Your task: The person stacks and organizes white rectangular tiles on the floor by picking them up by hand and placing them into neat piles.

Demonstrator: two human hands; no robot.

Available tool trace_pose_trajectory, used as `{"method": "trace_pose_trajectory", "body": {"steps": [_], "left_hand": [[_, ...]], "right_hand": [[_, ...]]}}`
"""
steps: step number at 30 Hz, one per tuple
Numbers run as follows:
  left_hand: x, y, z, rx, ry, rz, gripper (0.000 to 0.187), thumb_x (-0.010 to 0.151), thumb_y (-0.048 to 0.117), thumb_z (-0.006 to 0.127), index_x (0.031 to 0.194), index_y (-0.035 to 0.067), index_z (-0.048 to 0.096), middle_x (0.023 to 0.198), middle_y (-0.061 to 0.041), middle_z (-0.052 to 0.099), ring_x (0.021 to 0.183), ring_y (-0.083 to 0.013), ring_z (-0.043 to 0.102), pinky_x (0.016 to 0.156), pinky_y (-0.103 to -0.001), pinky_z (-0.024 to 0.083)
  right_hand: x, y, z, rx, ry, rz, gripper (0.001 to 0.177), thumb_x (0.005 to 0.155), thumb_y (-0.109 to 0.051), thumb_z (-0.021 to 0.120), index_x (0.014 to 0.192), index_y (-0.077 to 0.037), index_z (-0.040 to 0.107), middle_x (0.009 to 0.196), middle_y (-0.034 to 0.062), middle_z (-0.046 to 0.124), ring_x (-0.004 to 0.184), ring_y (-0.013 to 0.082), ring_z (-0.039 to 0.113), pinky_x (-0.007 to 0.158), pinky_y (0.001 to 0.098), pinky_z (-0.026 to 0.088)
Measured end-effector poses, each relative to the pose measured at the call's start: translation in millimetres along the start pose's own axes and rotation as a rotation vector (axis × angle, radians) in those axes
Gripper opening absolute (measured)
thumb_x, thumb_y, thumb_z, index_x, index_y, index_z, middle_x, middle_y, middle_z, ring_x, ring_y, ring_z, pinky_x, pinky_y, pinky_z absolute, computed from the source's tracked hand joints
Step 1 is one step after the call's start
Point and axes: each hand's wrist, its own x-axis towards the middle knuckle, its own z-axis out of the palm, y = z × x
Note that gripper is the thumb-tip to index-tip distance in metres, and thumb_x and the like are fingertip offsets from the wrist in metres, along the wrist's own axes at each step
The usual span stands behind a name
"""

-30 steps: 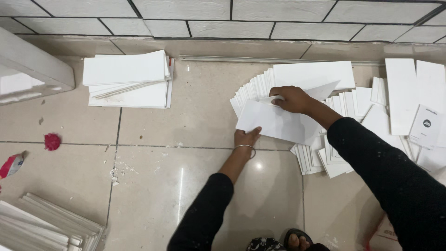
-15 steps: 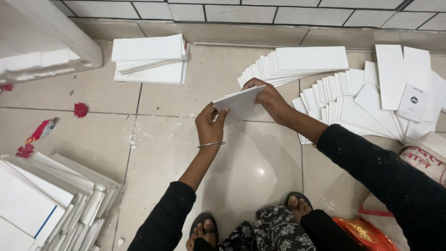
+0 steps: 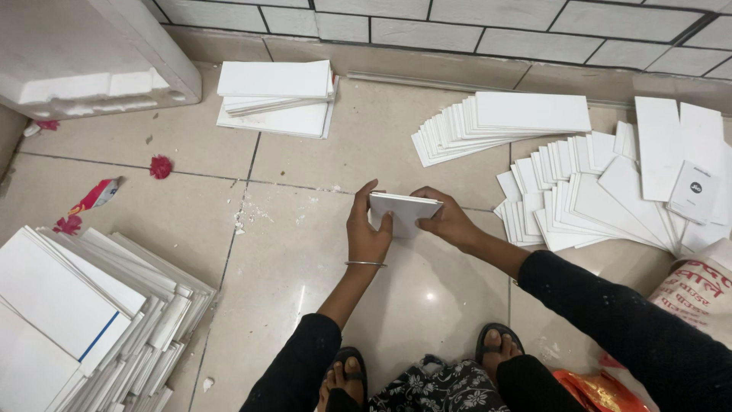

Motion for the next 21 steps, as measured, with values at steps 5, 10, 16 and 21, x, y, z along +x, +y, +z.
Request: {"method": "trace_pose_trajectory", "body": {"steps": [5, 10, 16, 21], "left_hand": [[-14, 3, 7, 0.026, -0.010, -0.030, 0.116, 0.074, 0.011, 0.085, 0.162, 0.008, 0.009, 0.150, -0.021, 0.049, 0.137, -0.0358, 0.051, 0.112, -0.044, 0.046], [-19, 28, 5, 0.166, 0.173, 0.011, 0.150, 0.057, 0.033, 0.101, 0.158, -0.001, -0.006, 0.157, -0.034, 0.022, 0.145, -0.0463, 0.033, 0.114, -0.051, 0.039], [-7, 54, -40, 0.220, 0.302, 0.023, 0.144, 0.060, 0.026, 0.099, 0.156, 0.000, -0.005, 0.153, -0.035, 0.025, 0.137, -0.0483, 0.039, 0.107, -0.054, 0.043], [4, 36, -97, -0.268, 0.405, -0.023, 0.120, 0.077, 0.015, 0.081, 0.165, 0.011, 0.000, 0.125, -0.019, 0.054, 0.109, -0.0278, 0.061, 0.089, -0.041, 0.058]], "right_hand": [[4, 33, 13, -0.293, -0.017, -0.029, 0.033, 0.093, -0.009, 0.063, 0.126, -0.003, 0.059, 0.112, 0.0042, 0.067, 0.104, 0.0126, 0.060, 0.091, 0.0314, 0.051], [11, 6, 30, -0.363, -0.137, -0.004, 0.026, 0.097, -0.014, 0.065, 0.119, 0.000, 0.063, 0.107, 0.0093, 0.071, 0.097, 0.0174, 0.065, 0.088, 0.0340, 0.055], [28, -45, 72, -0.412, -0.276, -0.216, 0.045, 0.092, -0.015, 0.068, 0.133, -0.001, 0.058, 0.127, 0.0139, 0.069, 0.118, 0.0235, 0.066, 0.100, 0.0367, 0.053], [29, -80, 97, -0.566, -0.393, -0.111, 0.072, 0.086, -0.031, 0.078, 0.147, -0.010, 0.044, 0.148, 0.0133, 0.051, 0.134, 0.0280, 0.053, 0.105, 0.0437, 0.050]]}}
